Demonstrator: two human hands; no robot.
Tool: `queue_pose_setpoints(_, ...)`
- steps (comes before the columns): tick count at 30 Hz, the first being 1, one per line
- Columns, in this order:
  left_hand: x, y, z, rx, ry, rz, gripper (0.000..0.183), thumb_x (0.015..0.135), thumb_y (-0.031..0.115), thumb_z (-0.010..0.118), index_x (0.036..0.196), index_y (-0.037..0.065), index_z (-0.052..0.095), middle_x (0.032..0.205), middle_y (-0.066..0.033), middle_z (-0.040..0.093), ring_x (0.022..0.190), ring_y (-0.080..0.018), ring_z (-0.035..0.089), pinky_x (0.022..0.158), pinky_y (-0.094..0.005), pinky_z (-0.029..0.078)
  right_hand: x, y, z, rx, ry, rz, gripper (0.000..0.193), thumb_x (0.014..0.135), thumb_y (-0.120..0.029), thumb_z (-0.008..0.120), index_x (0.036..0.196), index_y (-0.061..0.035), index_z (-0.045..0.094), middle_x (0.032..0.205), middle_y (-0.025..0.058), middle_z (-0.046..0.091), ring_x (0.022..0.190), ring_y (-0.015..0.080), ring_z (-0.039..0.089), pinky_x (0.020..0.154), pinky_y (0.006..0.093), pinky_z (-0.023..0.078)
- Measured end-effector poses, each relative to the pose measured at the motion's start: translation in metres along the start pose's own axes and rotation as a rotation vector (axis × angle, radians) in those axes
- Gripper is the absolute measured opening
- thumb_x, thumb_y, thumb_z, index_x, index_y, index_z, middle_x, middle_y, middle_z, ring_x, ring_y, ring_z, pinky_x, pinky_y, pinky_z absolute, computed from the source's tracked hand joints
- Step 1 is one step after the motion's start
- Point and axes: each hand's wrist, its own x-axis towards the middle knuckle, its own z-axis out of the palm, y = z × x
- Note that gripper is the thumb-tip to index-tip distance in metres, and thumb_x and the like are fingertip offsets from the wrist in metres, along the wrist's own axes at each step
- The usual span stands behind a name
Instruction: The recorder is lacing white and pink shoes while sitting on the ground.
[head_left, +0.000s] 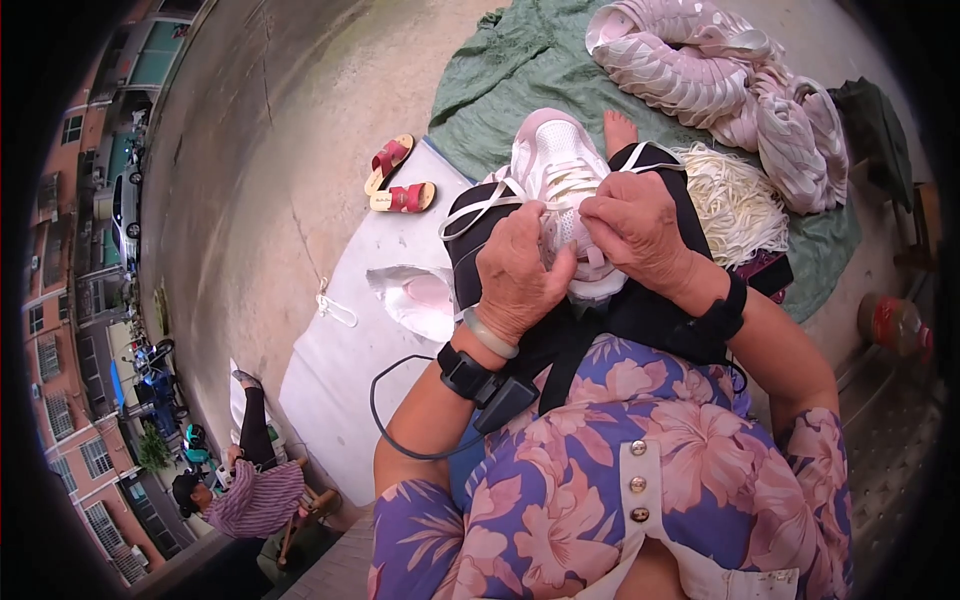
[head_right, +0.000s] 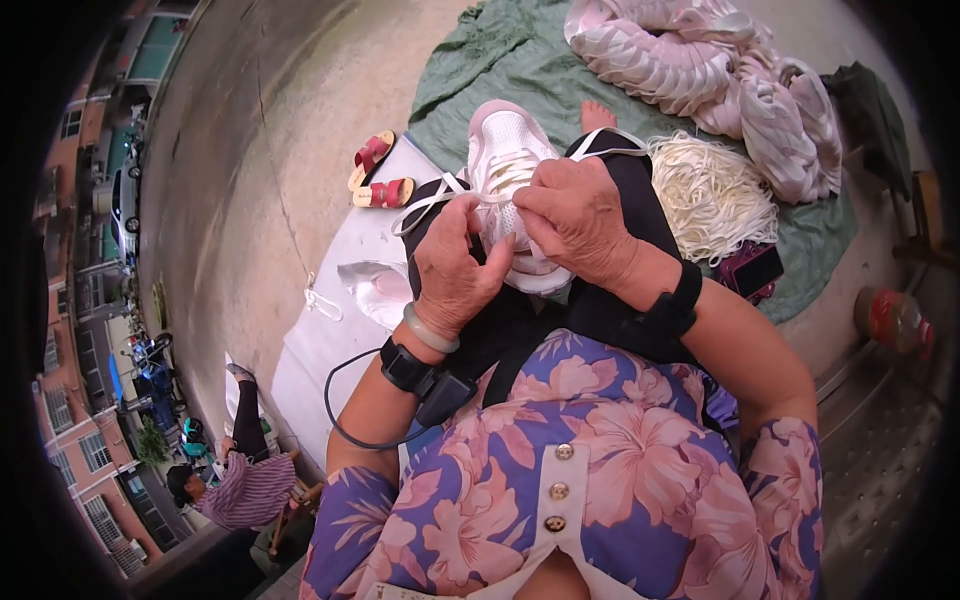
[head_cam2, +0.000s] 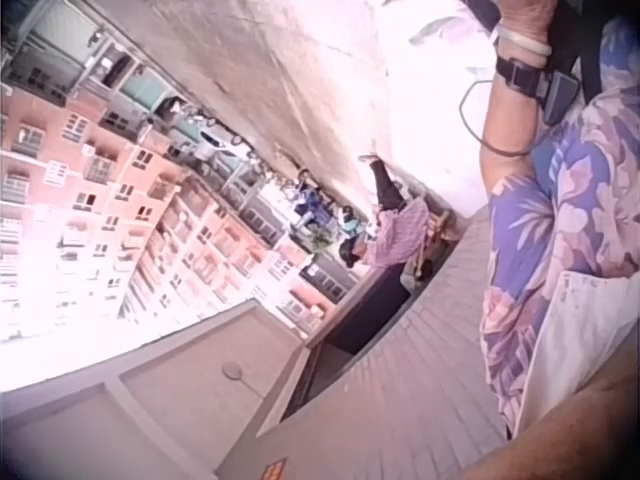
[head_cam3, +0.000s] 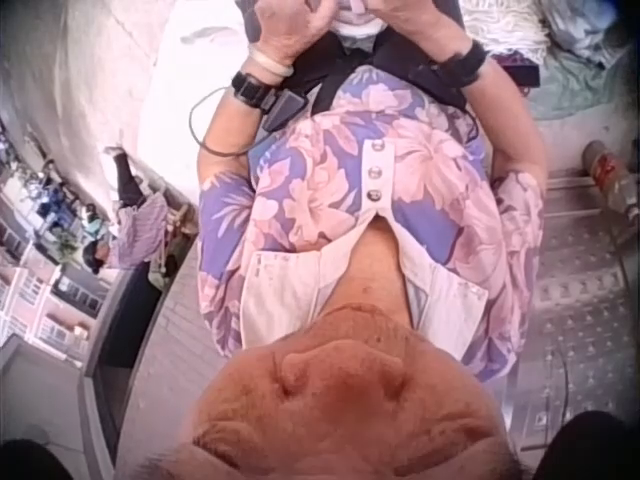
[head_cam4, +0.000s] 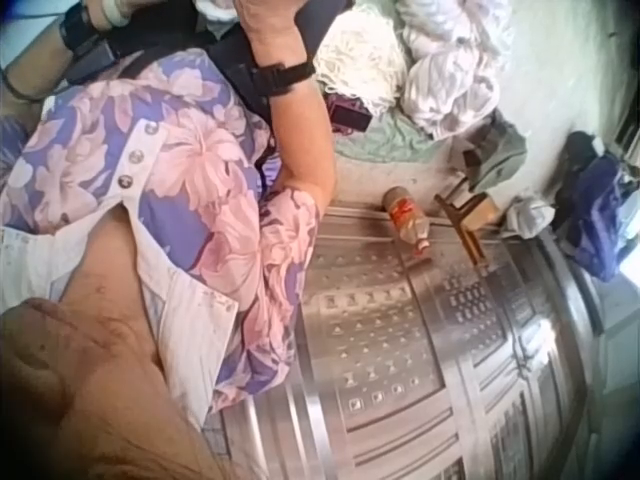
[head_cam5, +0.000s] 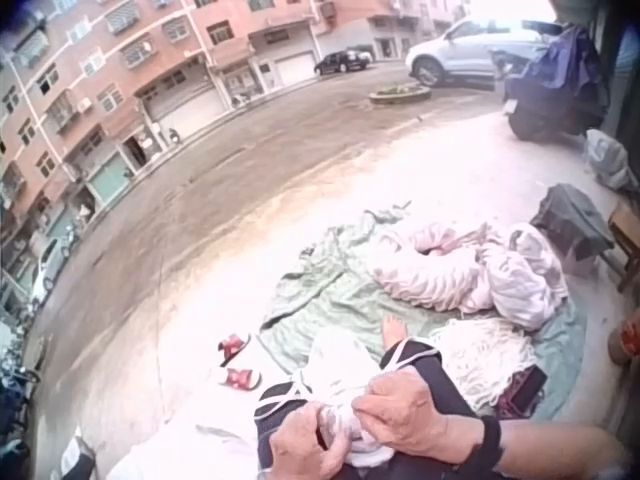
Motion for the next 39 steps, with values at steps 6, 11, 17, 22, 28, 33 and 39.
queue_pose_setpoints(6,-0.011,-0.011,0.007,0.146,-0.026,0.144,0.05,0.07,0.009,0.067,0.114,-0.002,0.047,0.083,-0.0145,0.057,0.068,-0.0271,0.058,0.06,-0.0332,0.047,0.004,-0.005,0.023,-0.111,-0.13,0.014,0.008,0.064,-0.013,0.063,0.069,-0.0118,0.057,0.067,0.0013,0.049,0.07,0.0202,0.054,0.061,0.0361,0.033)
queue_pose_setpoints(11,-0.016,-0.018,0.011,-0.04,-0.031,-0.024,0.039,0.075,0.009,0.06,0.11,-0.004,0.049,0.085,-0.0175,0.055,0.072,-0.0322,0.058,0.062,-0.0367,0.048,0.004,-0.004,0.033,-0.084,-0.128,0.05,0.008,0.066,-0.014,0.064,0.071,-0.0122,0.058,0.067,0.0009,0.049,0.069,0.0195,0.054,0.061,0.0359,0.033)
queue_pose_setpoints(17,-0.009,-0.017,0.015,-0.104,0.019,0.078,0.024,0.081,0.001,0.051,0.105,0.0,0.055,0.084,-0.0155,0.057,0.073,-0.0323,0.058,0.064,-0.0361,0.047,0.006,-0.001,0.035,-0.109,-0.149,0.01,0.007,0.067,-0.014,0.063,0.071,-0.0127,0.058,0.068,0.0005,0.051,0.068,0.0193,0.054,0.064,0.0359,0.032)
queue_pose_setpoints(22,-0.009,-0.017,0.016,-0.118,0.017,0.061,0.025,0.082,0.001,0.049,0.107,0.0,0.053,0.085,-0.0176,0.056,0.076,-0.035,0.057,0.065,-0.0385,0.046,0.014,-0.005,0.034,-0.19,-0.19,-0.048,0.005,0.066,-0.011,0.061,0.07,-0.0117,0.057,0.069,0.0023,0.053,0.069,0.021,0.054,0.066,0.0376,0.032)
queue_pose_setpoints(28,-0.011,-0.018,0.017,-0.025,-0.009,0.087,0.027,0.081,0.001,0.05,0.109,-0.001,0.052,0.085,-0.0181,0.055,0.077,-0.0348,0.056,0.066,-0.0393,0.046,-0.001,-0.008,-0.028,-0.347,-0.312,-0.085,0.005,0.067,-0.009,0.058,0.07,-0.0095,0.056,0.068,0.0058,0.049,0.066,0.024,0.05,0.066,0.037,0.031)
queue_pose_setpoints(33,-0.015,-0.013,0.013,0.016,-0.038,0.063,0.028,0.08,0.002,0.053,0.108,-0.001,0.052,0.085,-0.0175,0.055,0.077,-0.0331,0.056,0.066,-0.0379,0.046,-0.103,0.059,-0.118,-0.375,-0.248,0.131,0.007,0.072,-0.008,0.06,0.073,-0.0081,0.053,0.067,0.005,0.047,0.064,0.025,0.047,0.067,0.036,0.032)
queue_pose_setpoints(39,-0.006,-0.012,0.004,-0.219,-0.126,-0.296,0.022,0.081,0.007,0.059,0.101,-0.001,0.053,0.069,-0.0087,0.053,0.062,-0.0209,0.055,0.058,-0.0328,0.044,-0.135,0.061,-0.118,-0.24,-0.303,0.28,0.01,0.069,-0.005,0.062,0.074,-0.0082,0.054,0.069,0.0044,0.049,0.071,0.025,0.049,0.071,0.0357,0.034)
